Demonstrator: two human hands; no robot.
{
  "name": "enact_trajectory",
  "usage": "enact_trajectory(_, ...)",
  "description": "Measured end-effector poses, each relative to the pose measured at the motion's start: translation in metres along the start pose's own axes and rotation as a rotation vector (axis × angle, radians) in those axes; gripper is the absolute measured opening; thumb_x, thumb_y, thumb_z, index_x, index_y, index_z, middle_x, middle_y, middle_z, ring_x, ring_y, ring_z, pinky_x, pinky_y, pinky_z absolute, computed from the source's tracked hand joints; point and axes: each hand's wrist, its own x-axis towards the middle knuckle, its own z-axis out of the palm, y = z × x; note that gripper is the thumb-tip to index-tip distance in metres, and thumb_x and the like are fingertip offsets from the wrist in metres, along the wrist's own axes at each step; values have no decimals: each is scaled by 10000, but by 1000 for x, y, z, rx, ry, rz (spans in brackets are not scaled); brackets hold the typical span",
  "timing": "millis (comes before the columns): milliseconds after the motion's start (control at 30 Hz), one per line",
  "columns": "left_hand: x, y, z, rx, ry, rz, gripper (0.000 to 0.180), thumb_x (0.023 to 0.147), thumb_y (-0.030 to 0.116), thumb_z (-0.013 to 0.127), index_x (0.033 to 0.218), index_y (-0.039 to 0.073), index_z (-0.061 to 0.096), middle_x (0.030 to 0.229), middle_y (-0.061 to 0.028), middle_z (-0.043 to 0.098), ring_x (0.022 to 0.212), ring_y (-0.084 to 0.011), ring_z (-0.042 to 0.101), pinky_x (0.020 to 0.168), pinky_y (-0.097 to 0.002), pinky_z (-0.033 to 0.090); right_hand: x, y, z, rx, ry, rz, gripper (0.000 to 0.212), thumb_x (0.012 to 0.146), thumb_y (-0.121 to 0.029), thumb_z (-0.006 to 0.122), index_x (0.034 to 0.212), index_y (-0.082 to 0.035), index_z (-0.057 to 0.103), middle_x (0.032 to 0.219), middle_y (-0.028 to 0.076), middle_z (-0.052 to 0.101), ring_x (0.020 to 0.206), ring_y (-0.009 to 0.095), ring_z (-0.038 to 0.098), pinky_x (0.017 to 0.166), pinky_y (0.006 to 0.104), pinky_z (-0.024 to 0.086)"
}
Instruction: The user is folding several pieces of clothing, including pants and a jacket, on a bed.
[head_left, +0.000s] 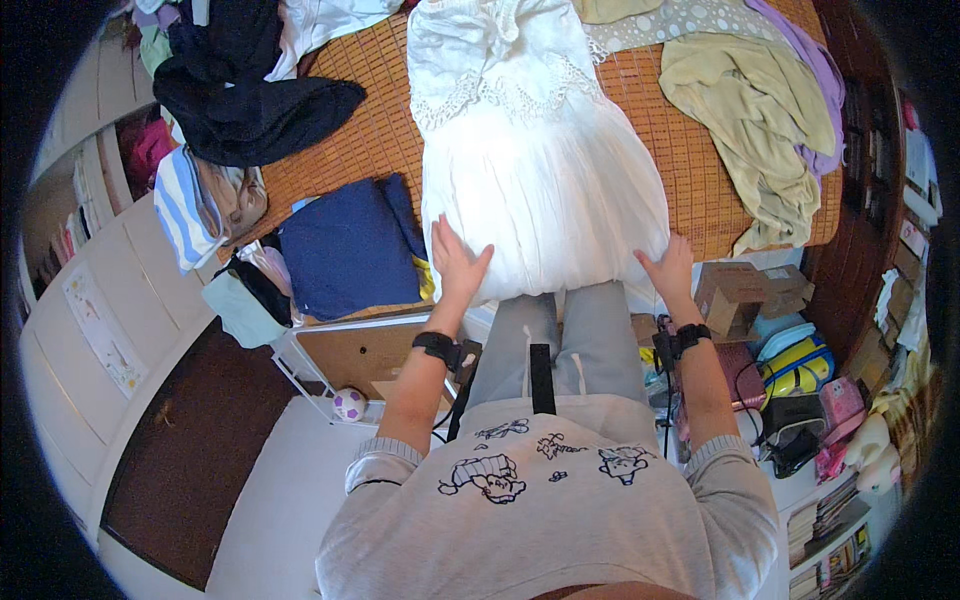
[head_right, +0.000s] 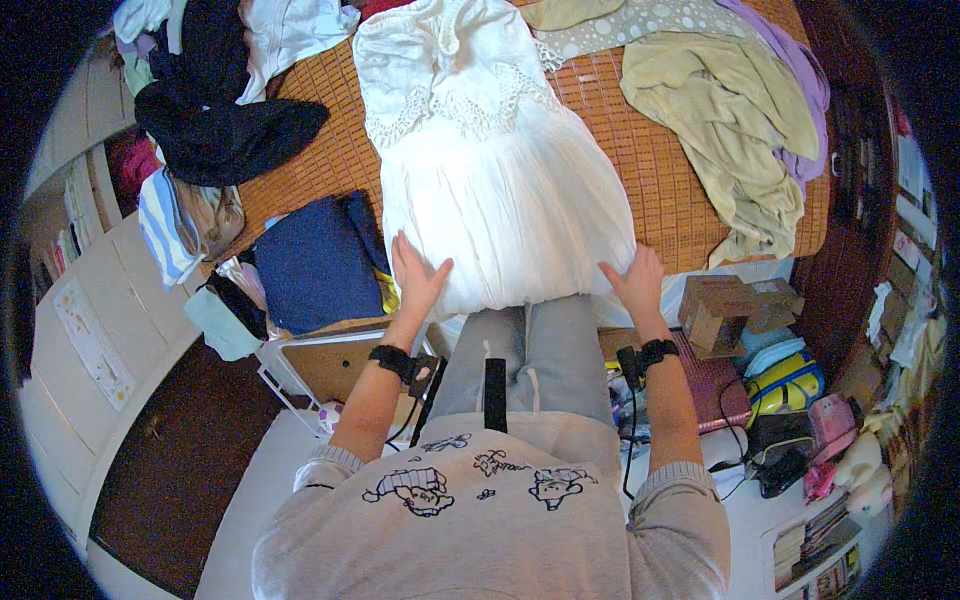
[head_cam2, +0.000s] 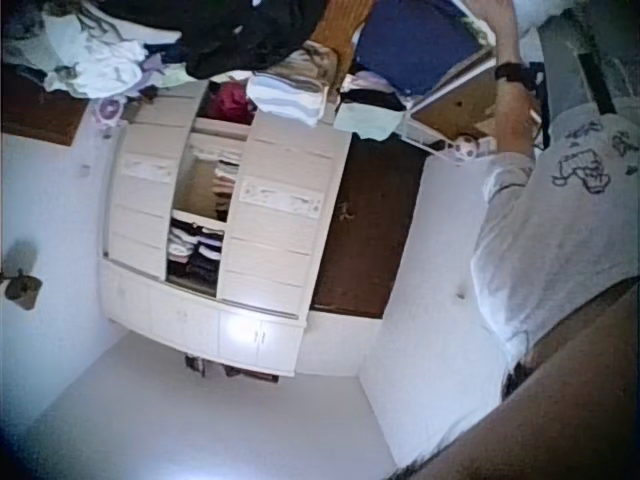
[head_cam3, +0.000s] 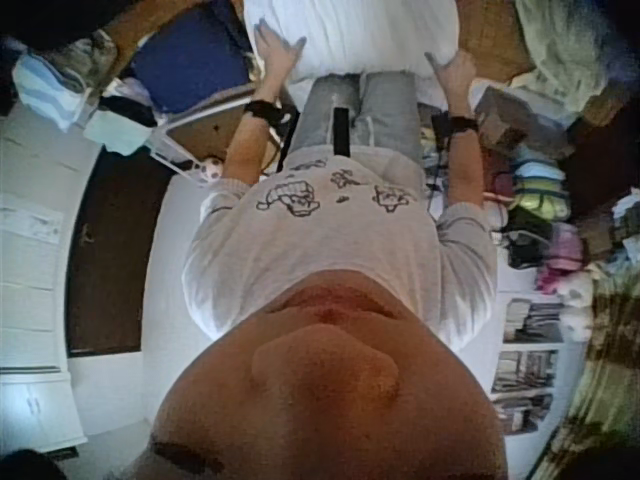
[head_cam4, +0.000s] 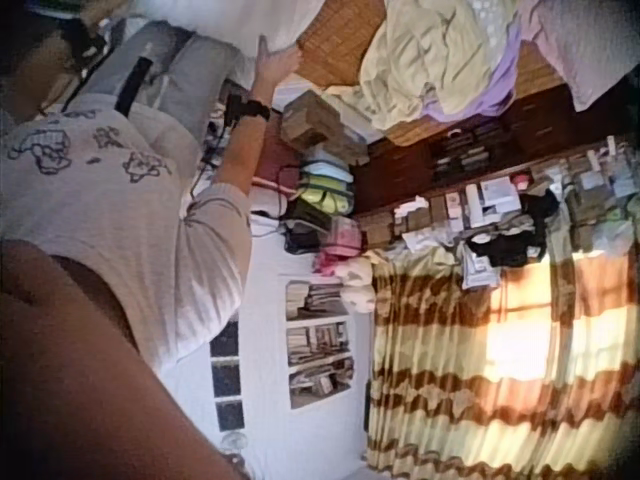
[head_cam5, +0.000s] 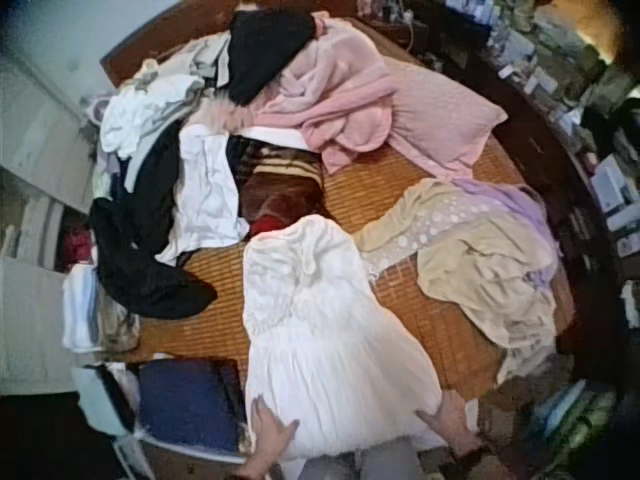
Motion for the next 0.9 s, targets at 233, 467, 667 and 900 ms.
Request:
enact_trajectory(233,-41,-29,17,-30,85,-145,1004,619,276,736,1337,-16,97,1318,-318,180,1229,-421,202,1013,-438,191,-40,25,30,254,15,202,518,683,-400,689,911,42,541,818,188,561,770,330,529,689,381,422)
enact_trajectory(467,-56,-49,29,-550,5,-323,861,622,167,711,1290,-50,214,1181,-276,377,1135,-391,331,964,-430,261,-57,47,67,840,-237,362,495,707,-376,698,950,38,576,953,140,605,892,172,552,769,291,436)
enact_trajectory(667,-69,-41,26,75,19,-125,642,631,233,656,1154,-26,388,1063,-225,437,989,-394,385,885,-441,312,-53,27,79,830,-351,247,502,718,-380,678,1010,16,582,974,123,609,897,186,562,792,313,435)
enact_trajectory(900,-66,-16,35,-103,-199,57,492,700,162,582,1111,-38,400,1018,-266,479,982,-409,435,861,-453,350,-54,-12,90,444,-332,-157,461,754,-322,625,1088,-15,541,1030,135,587,957,232,552,825,327,430)
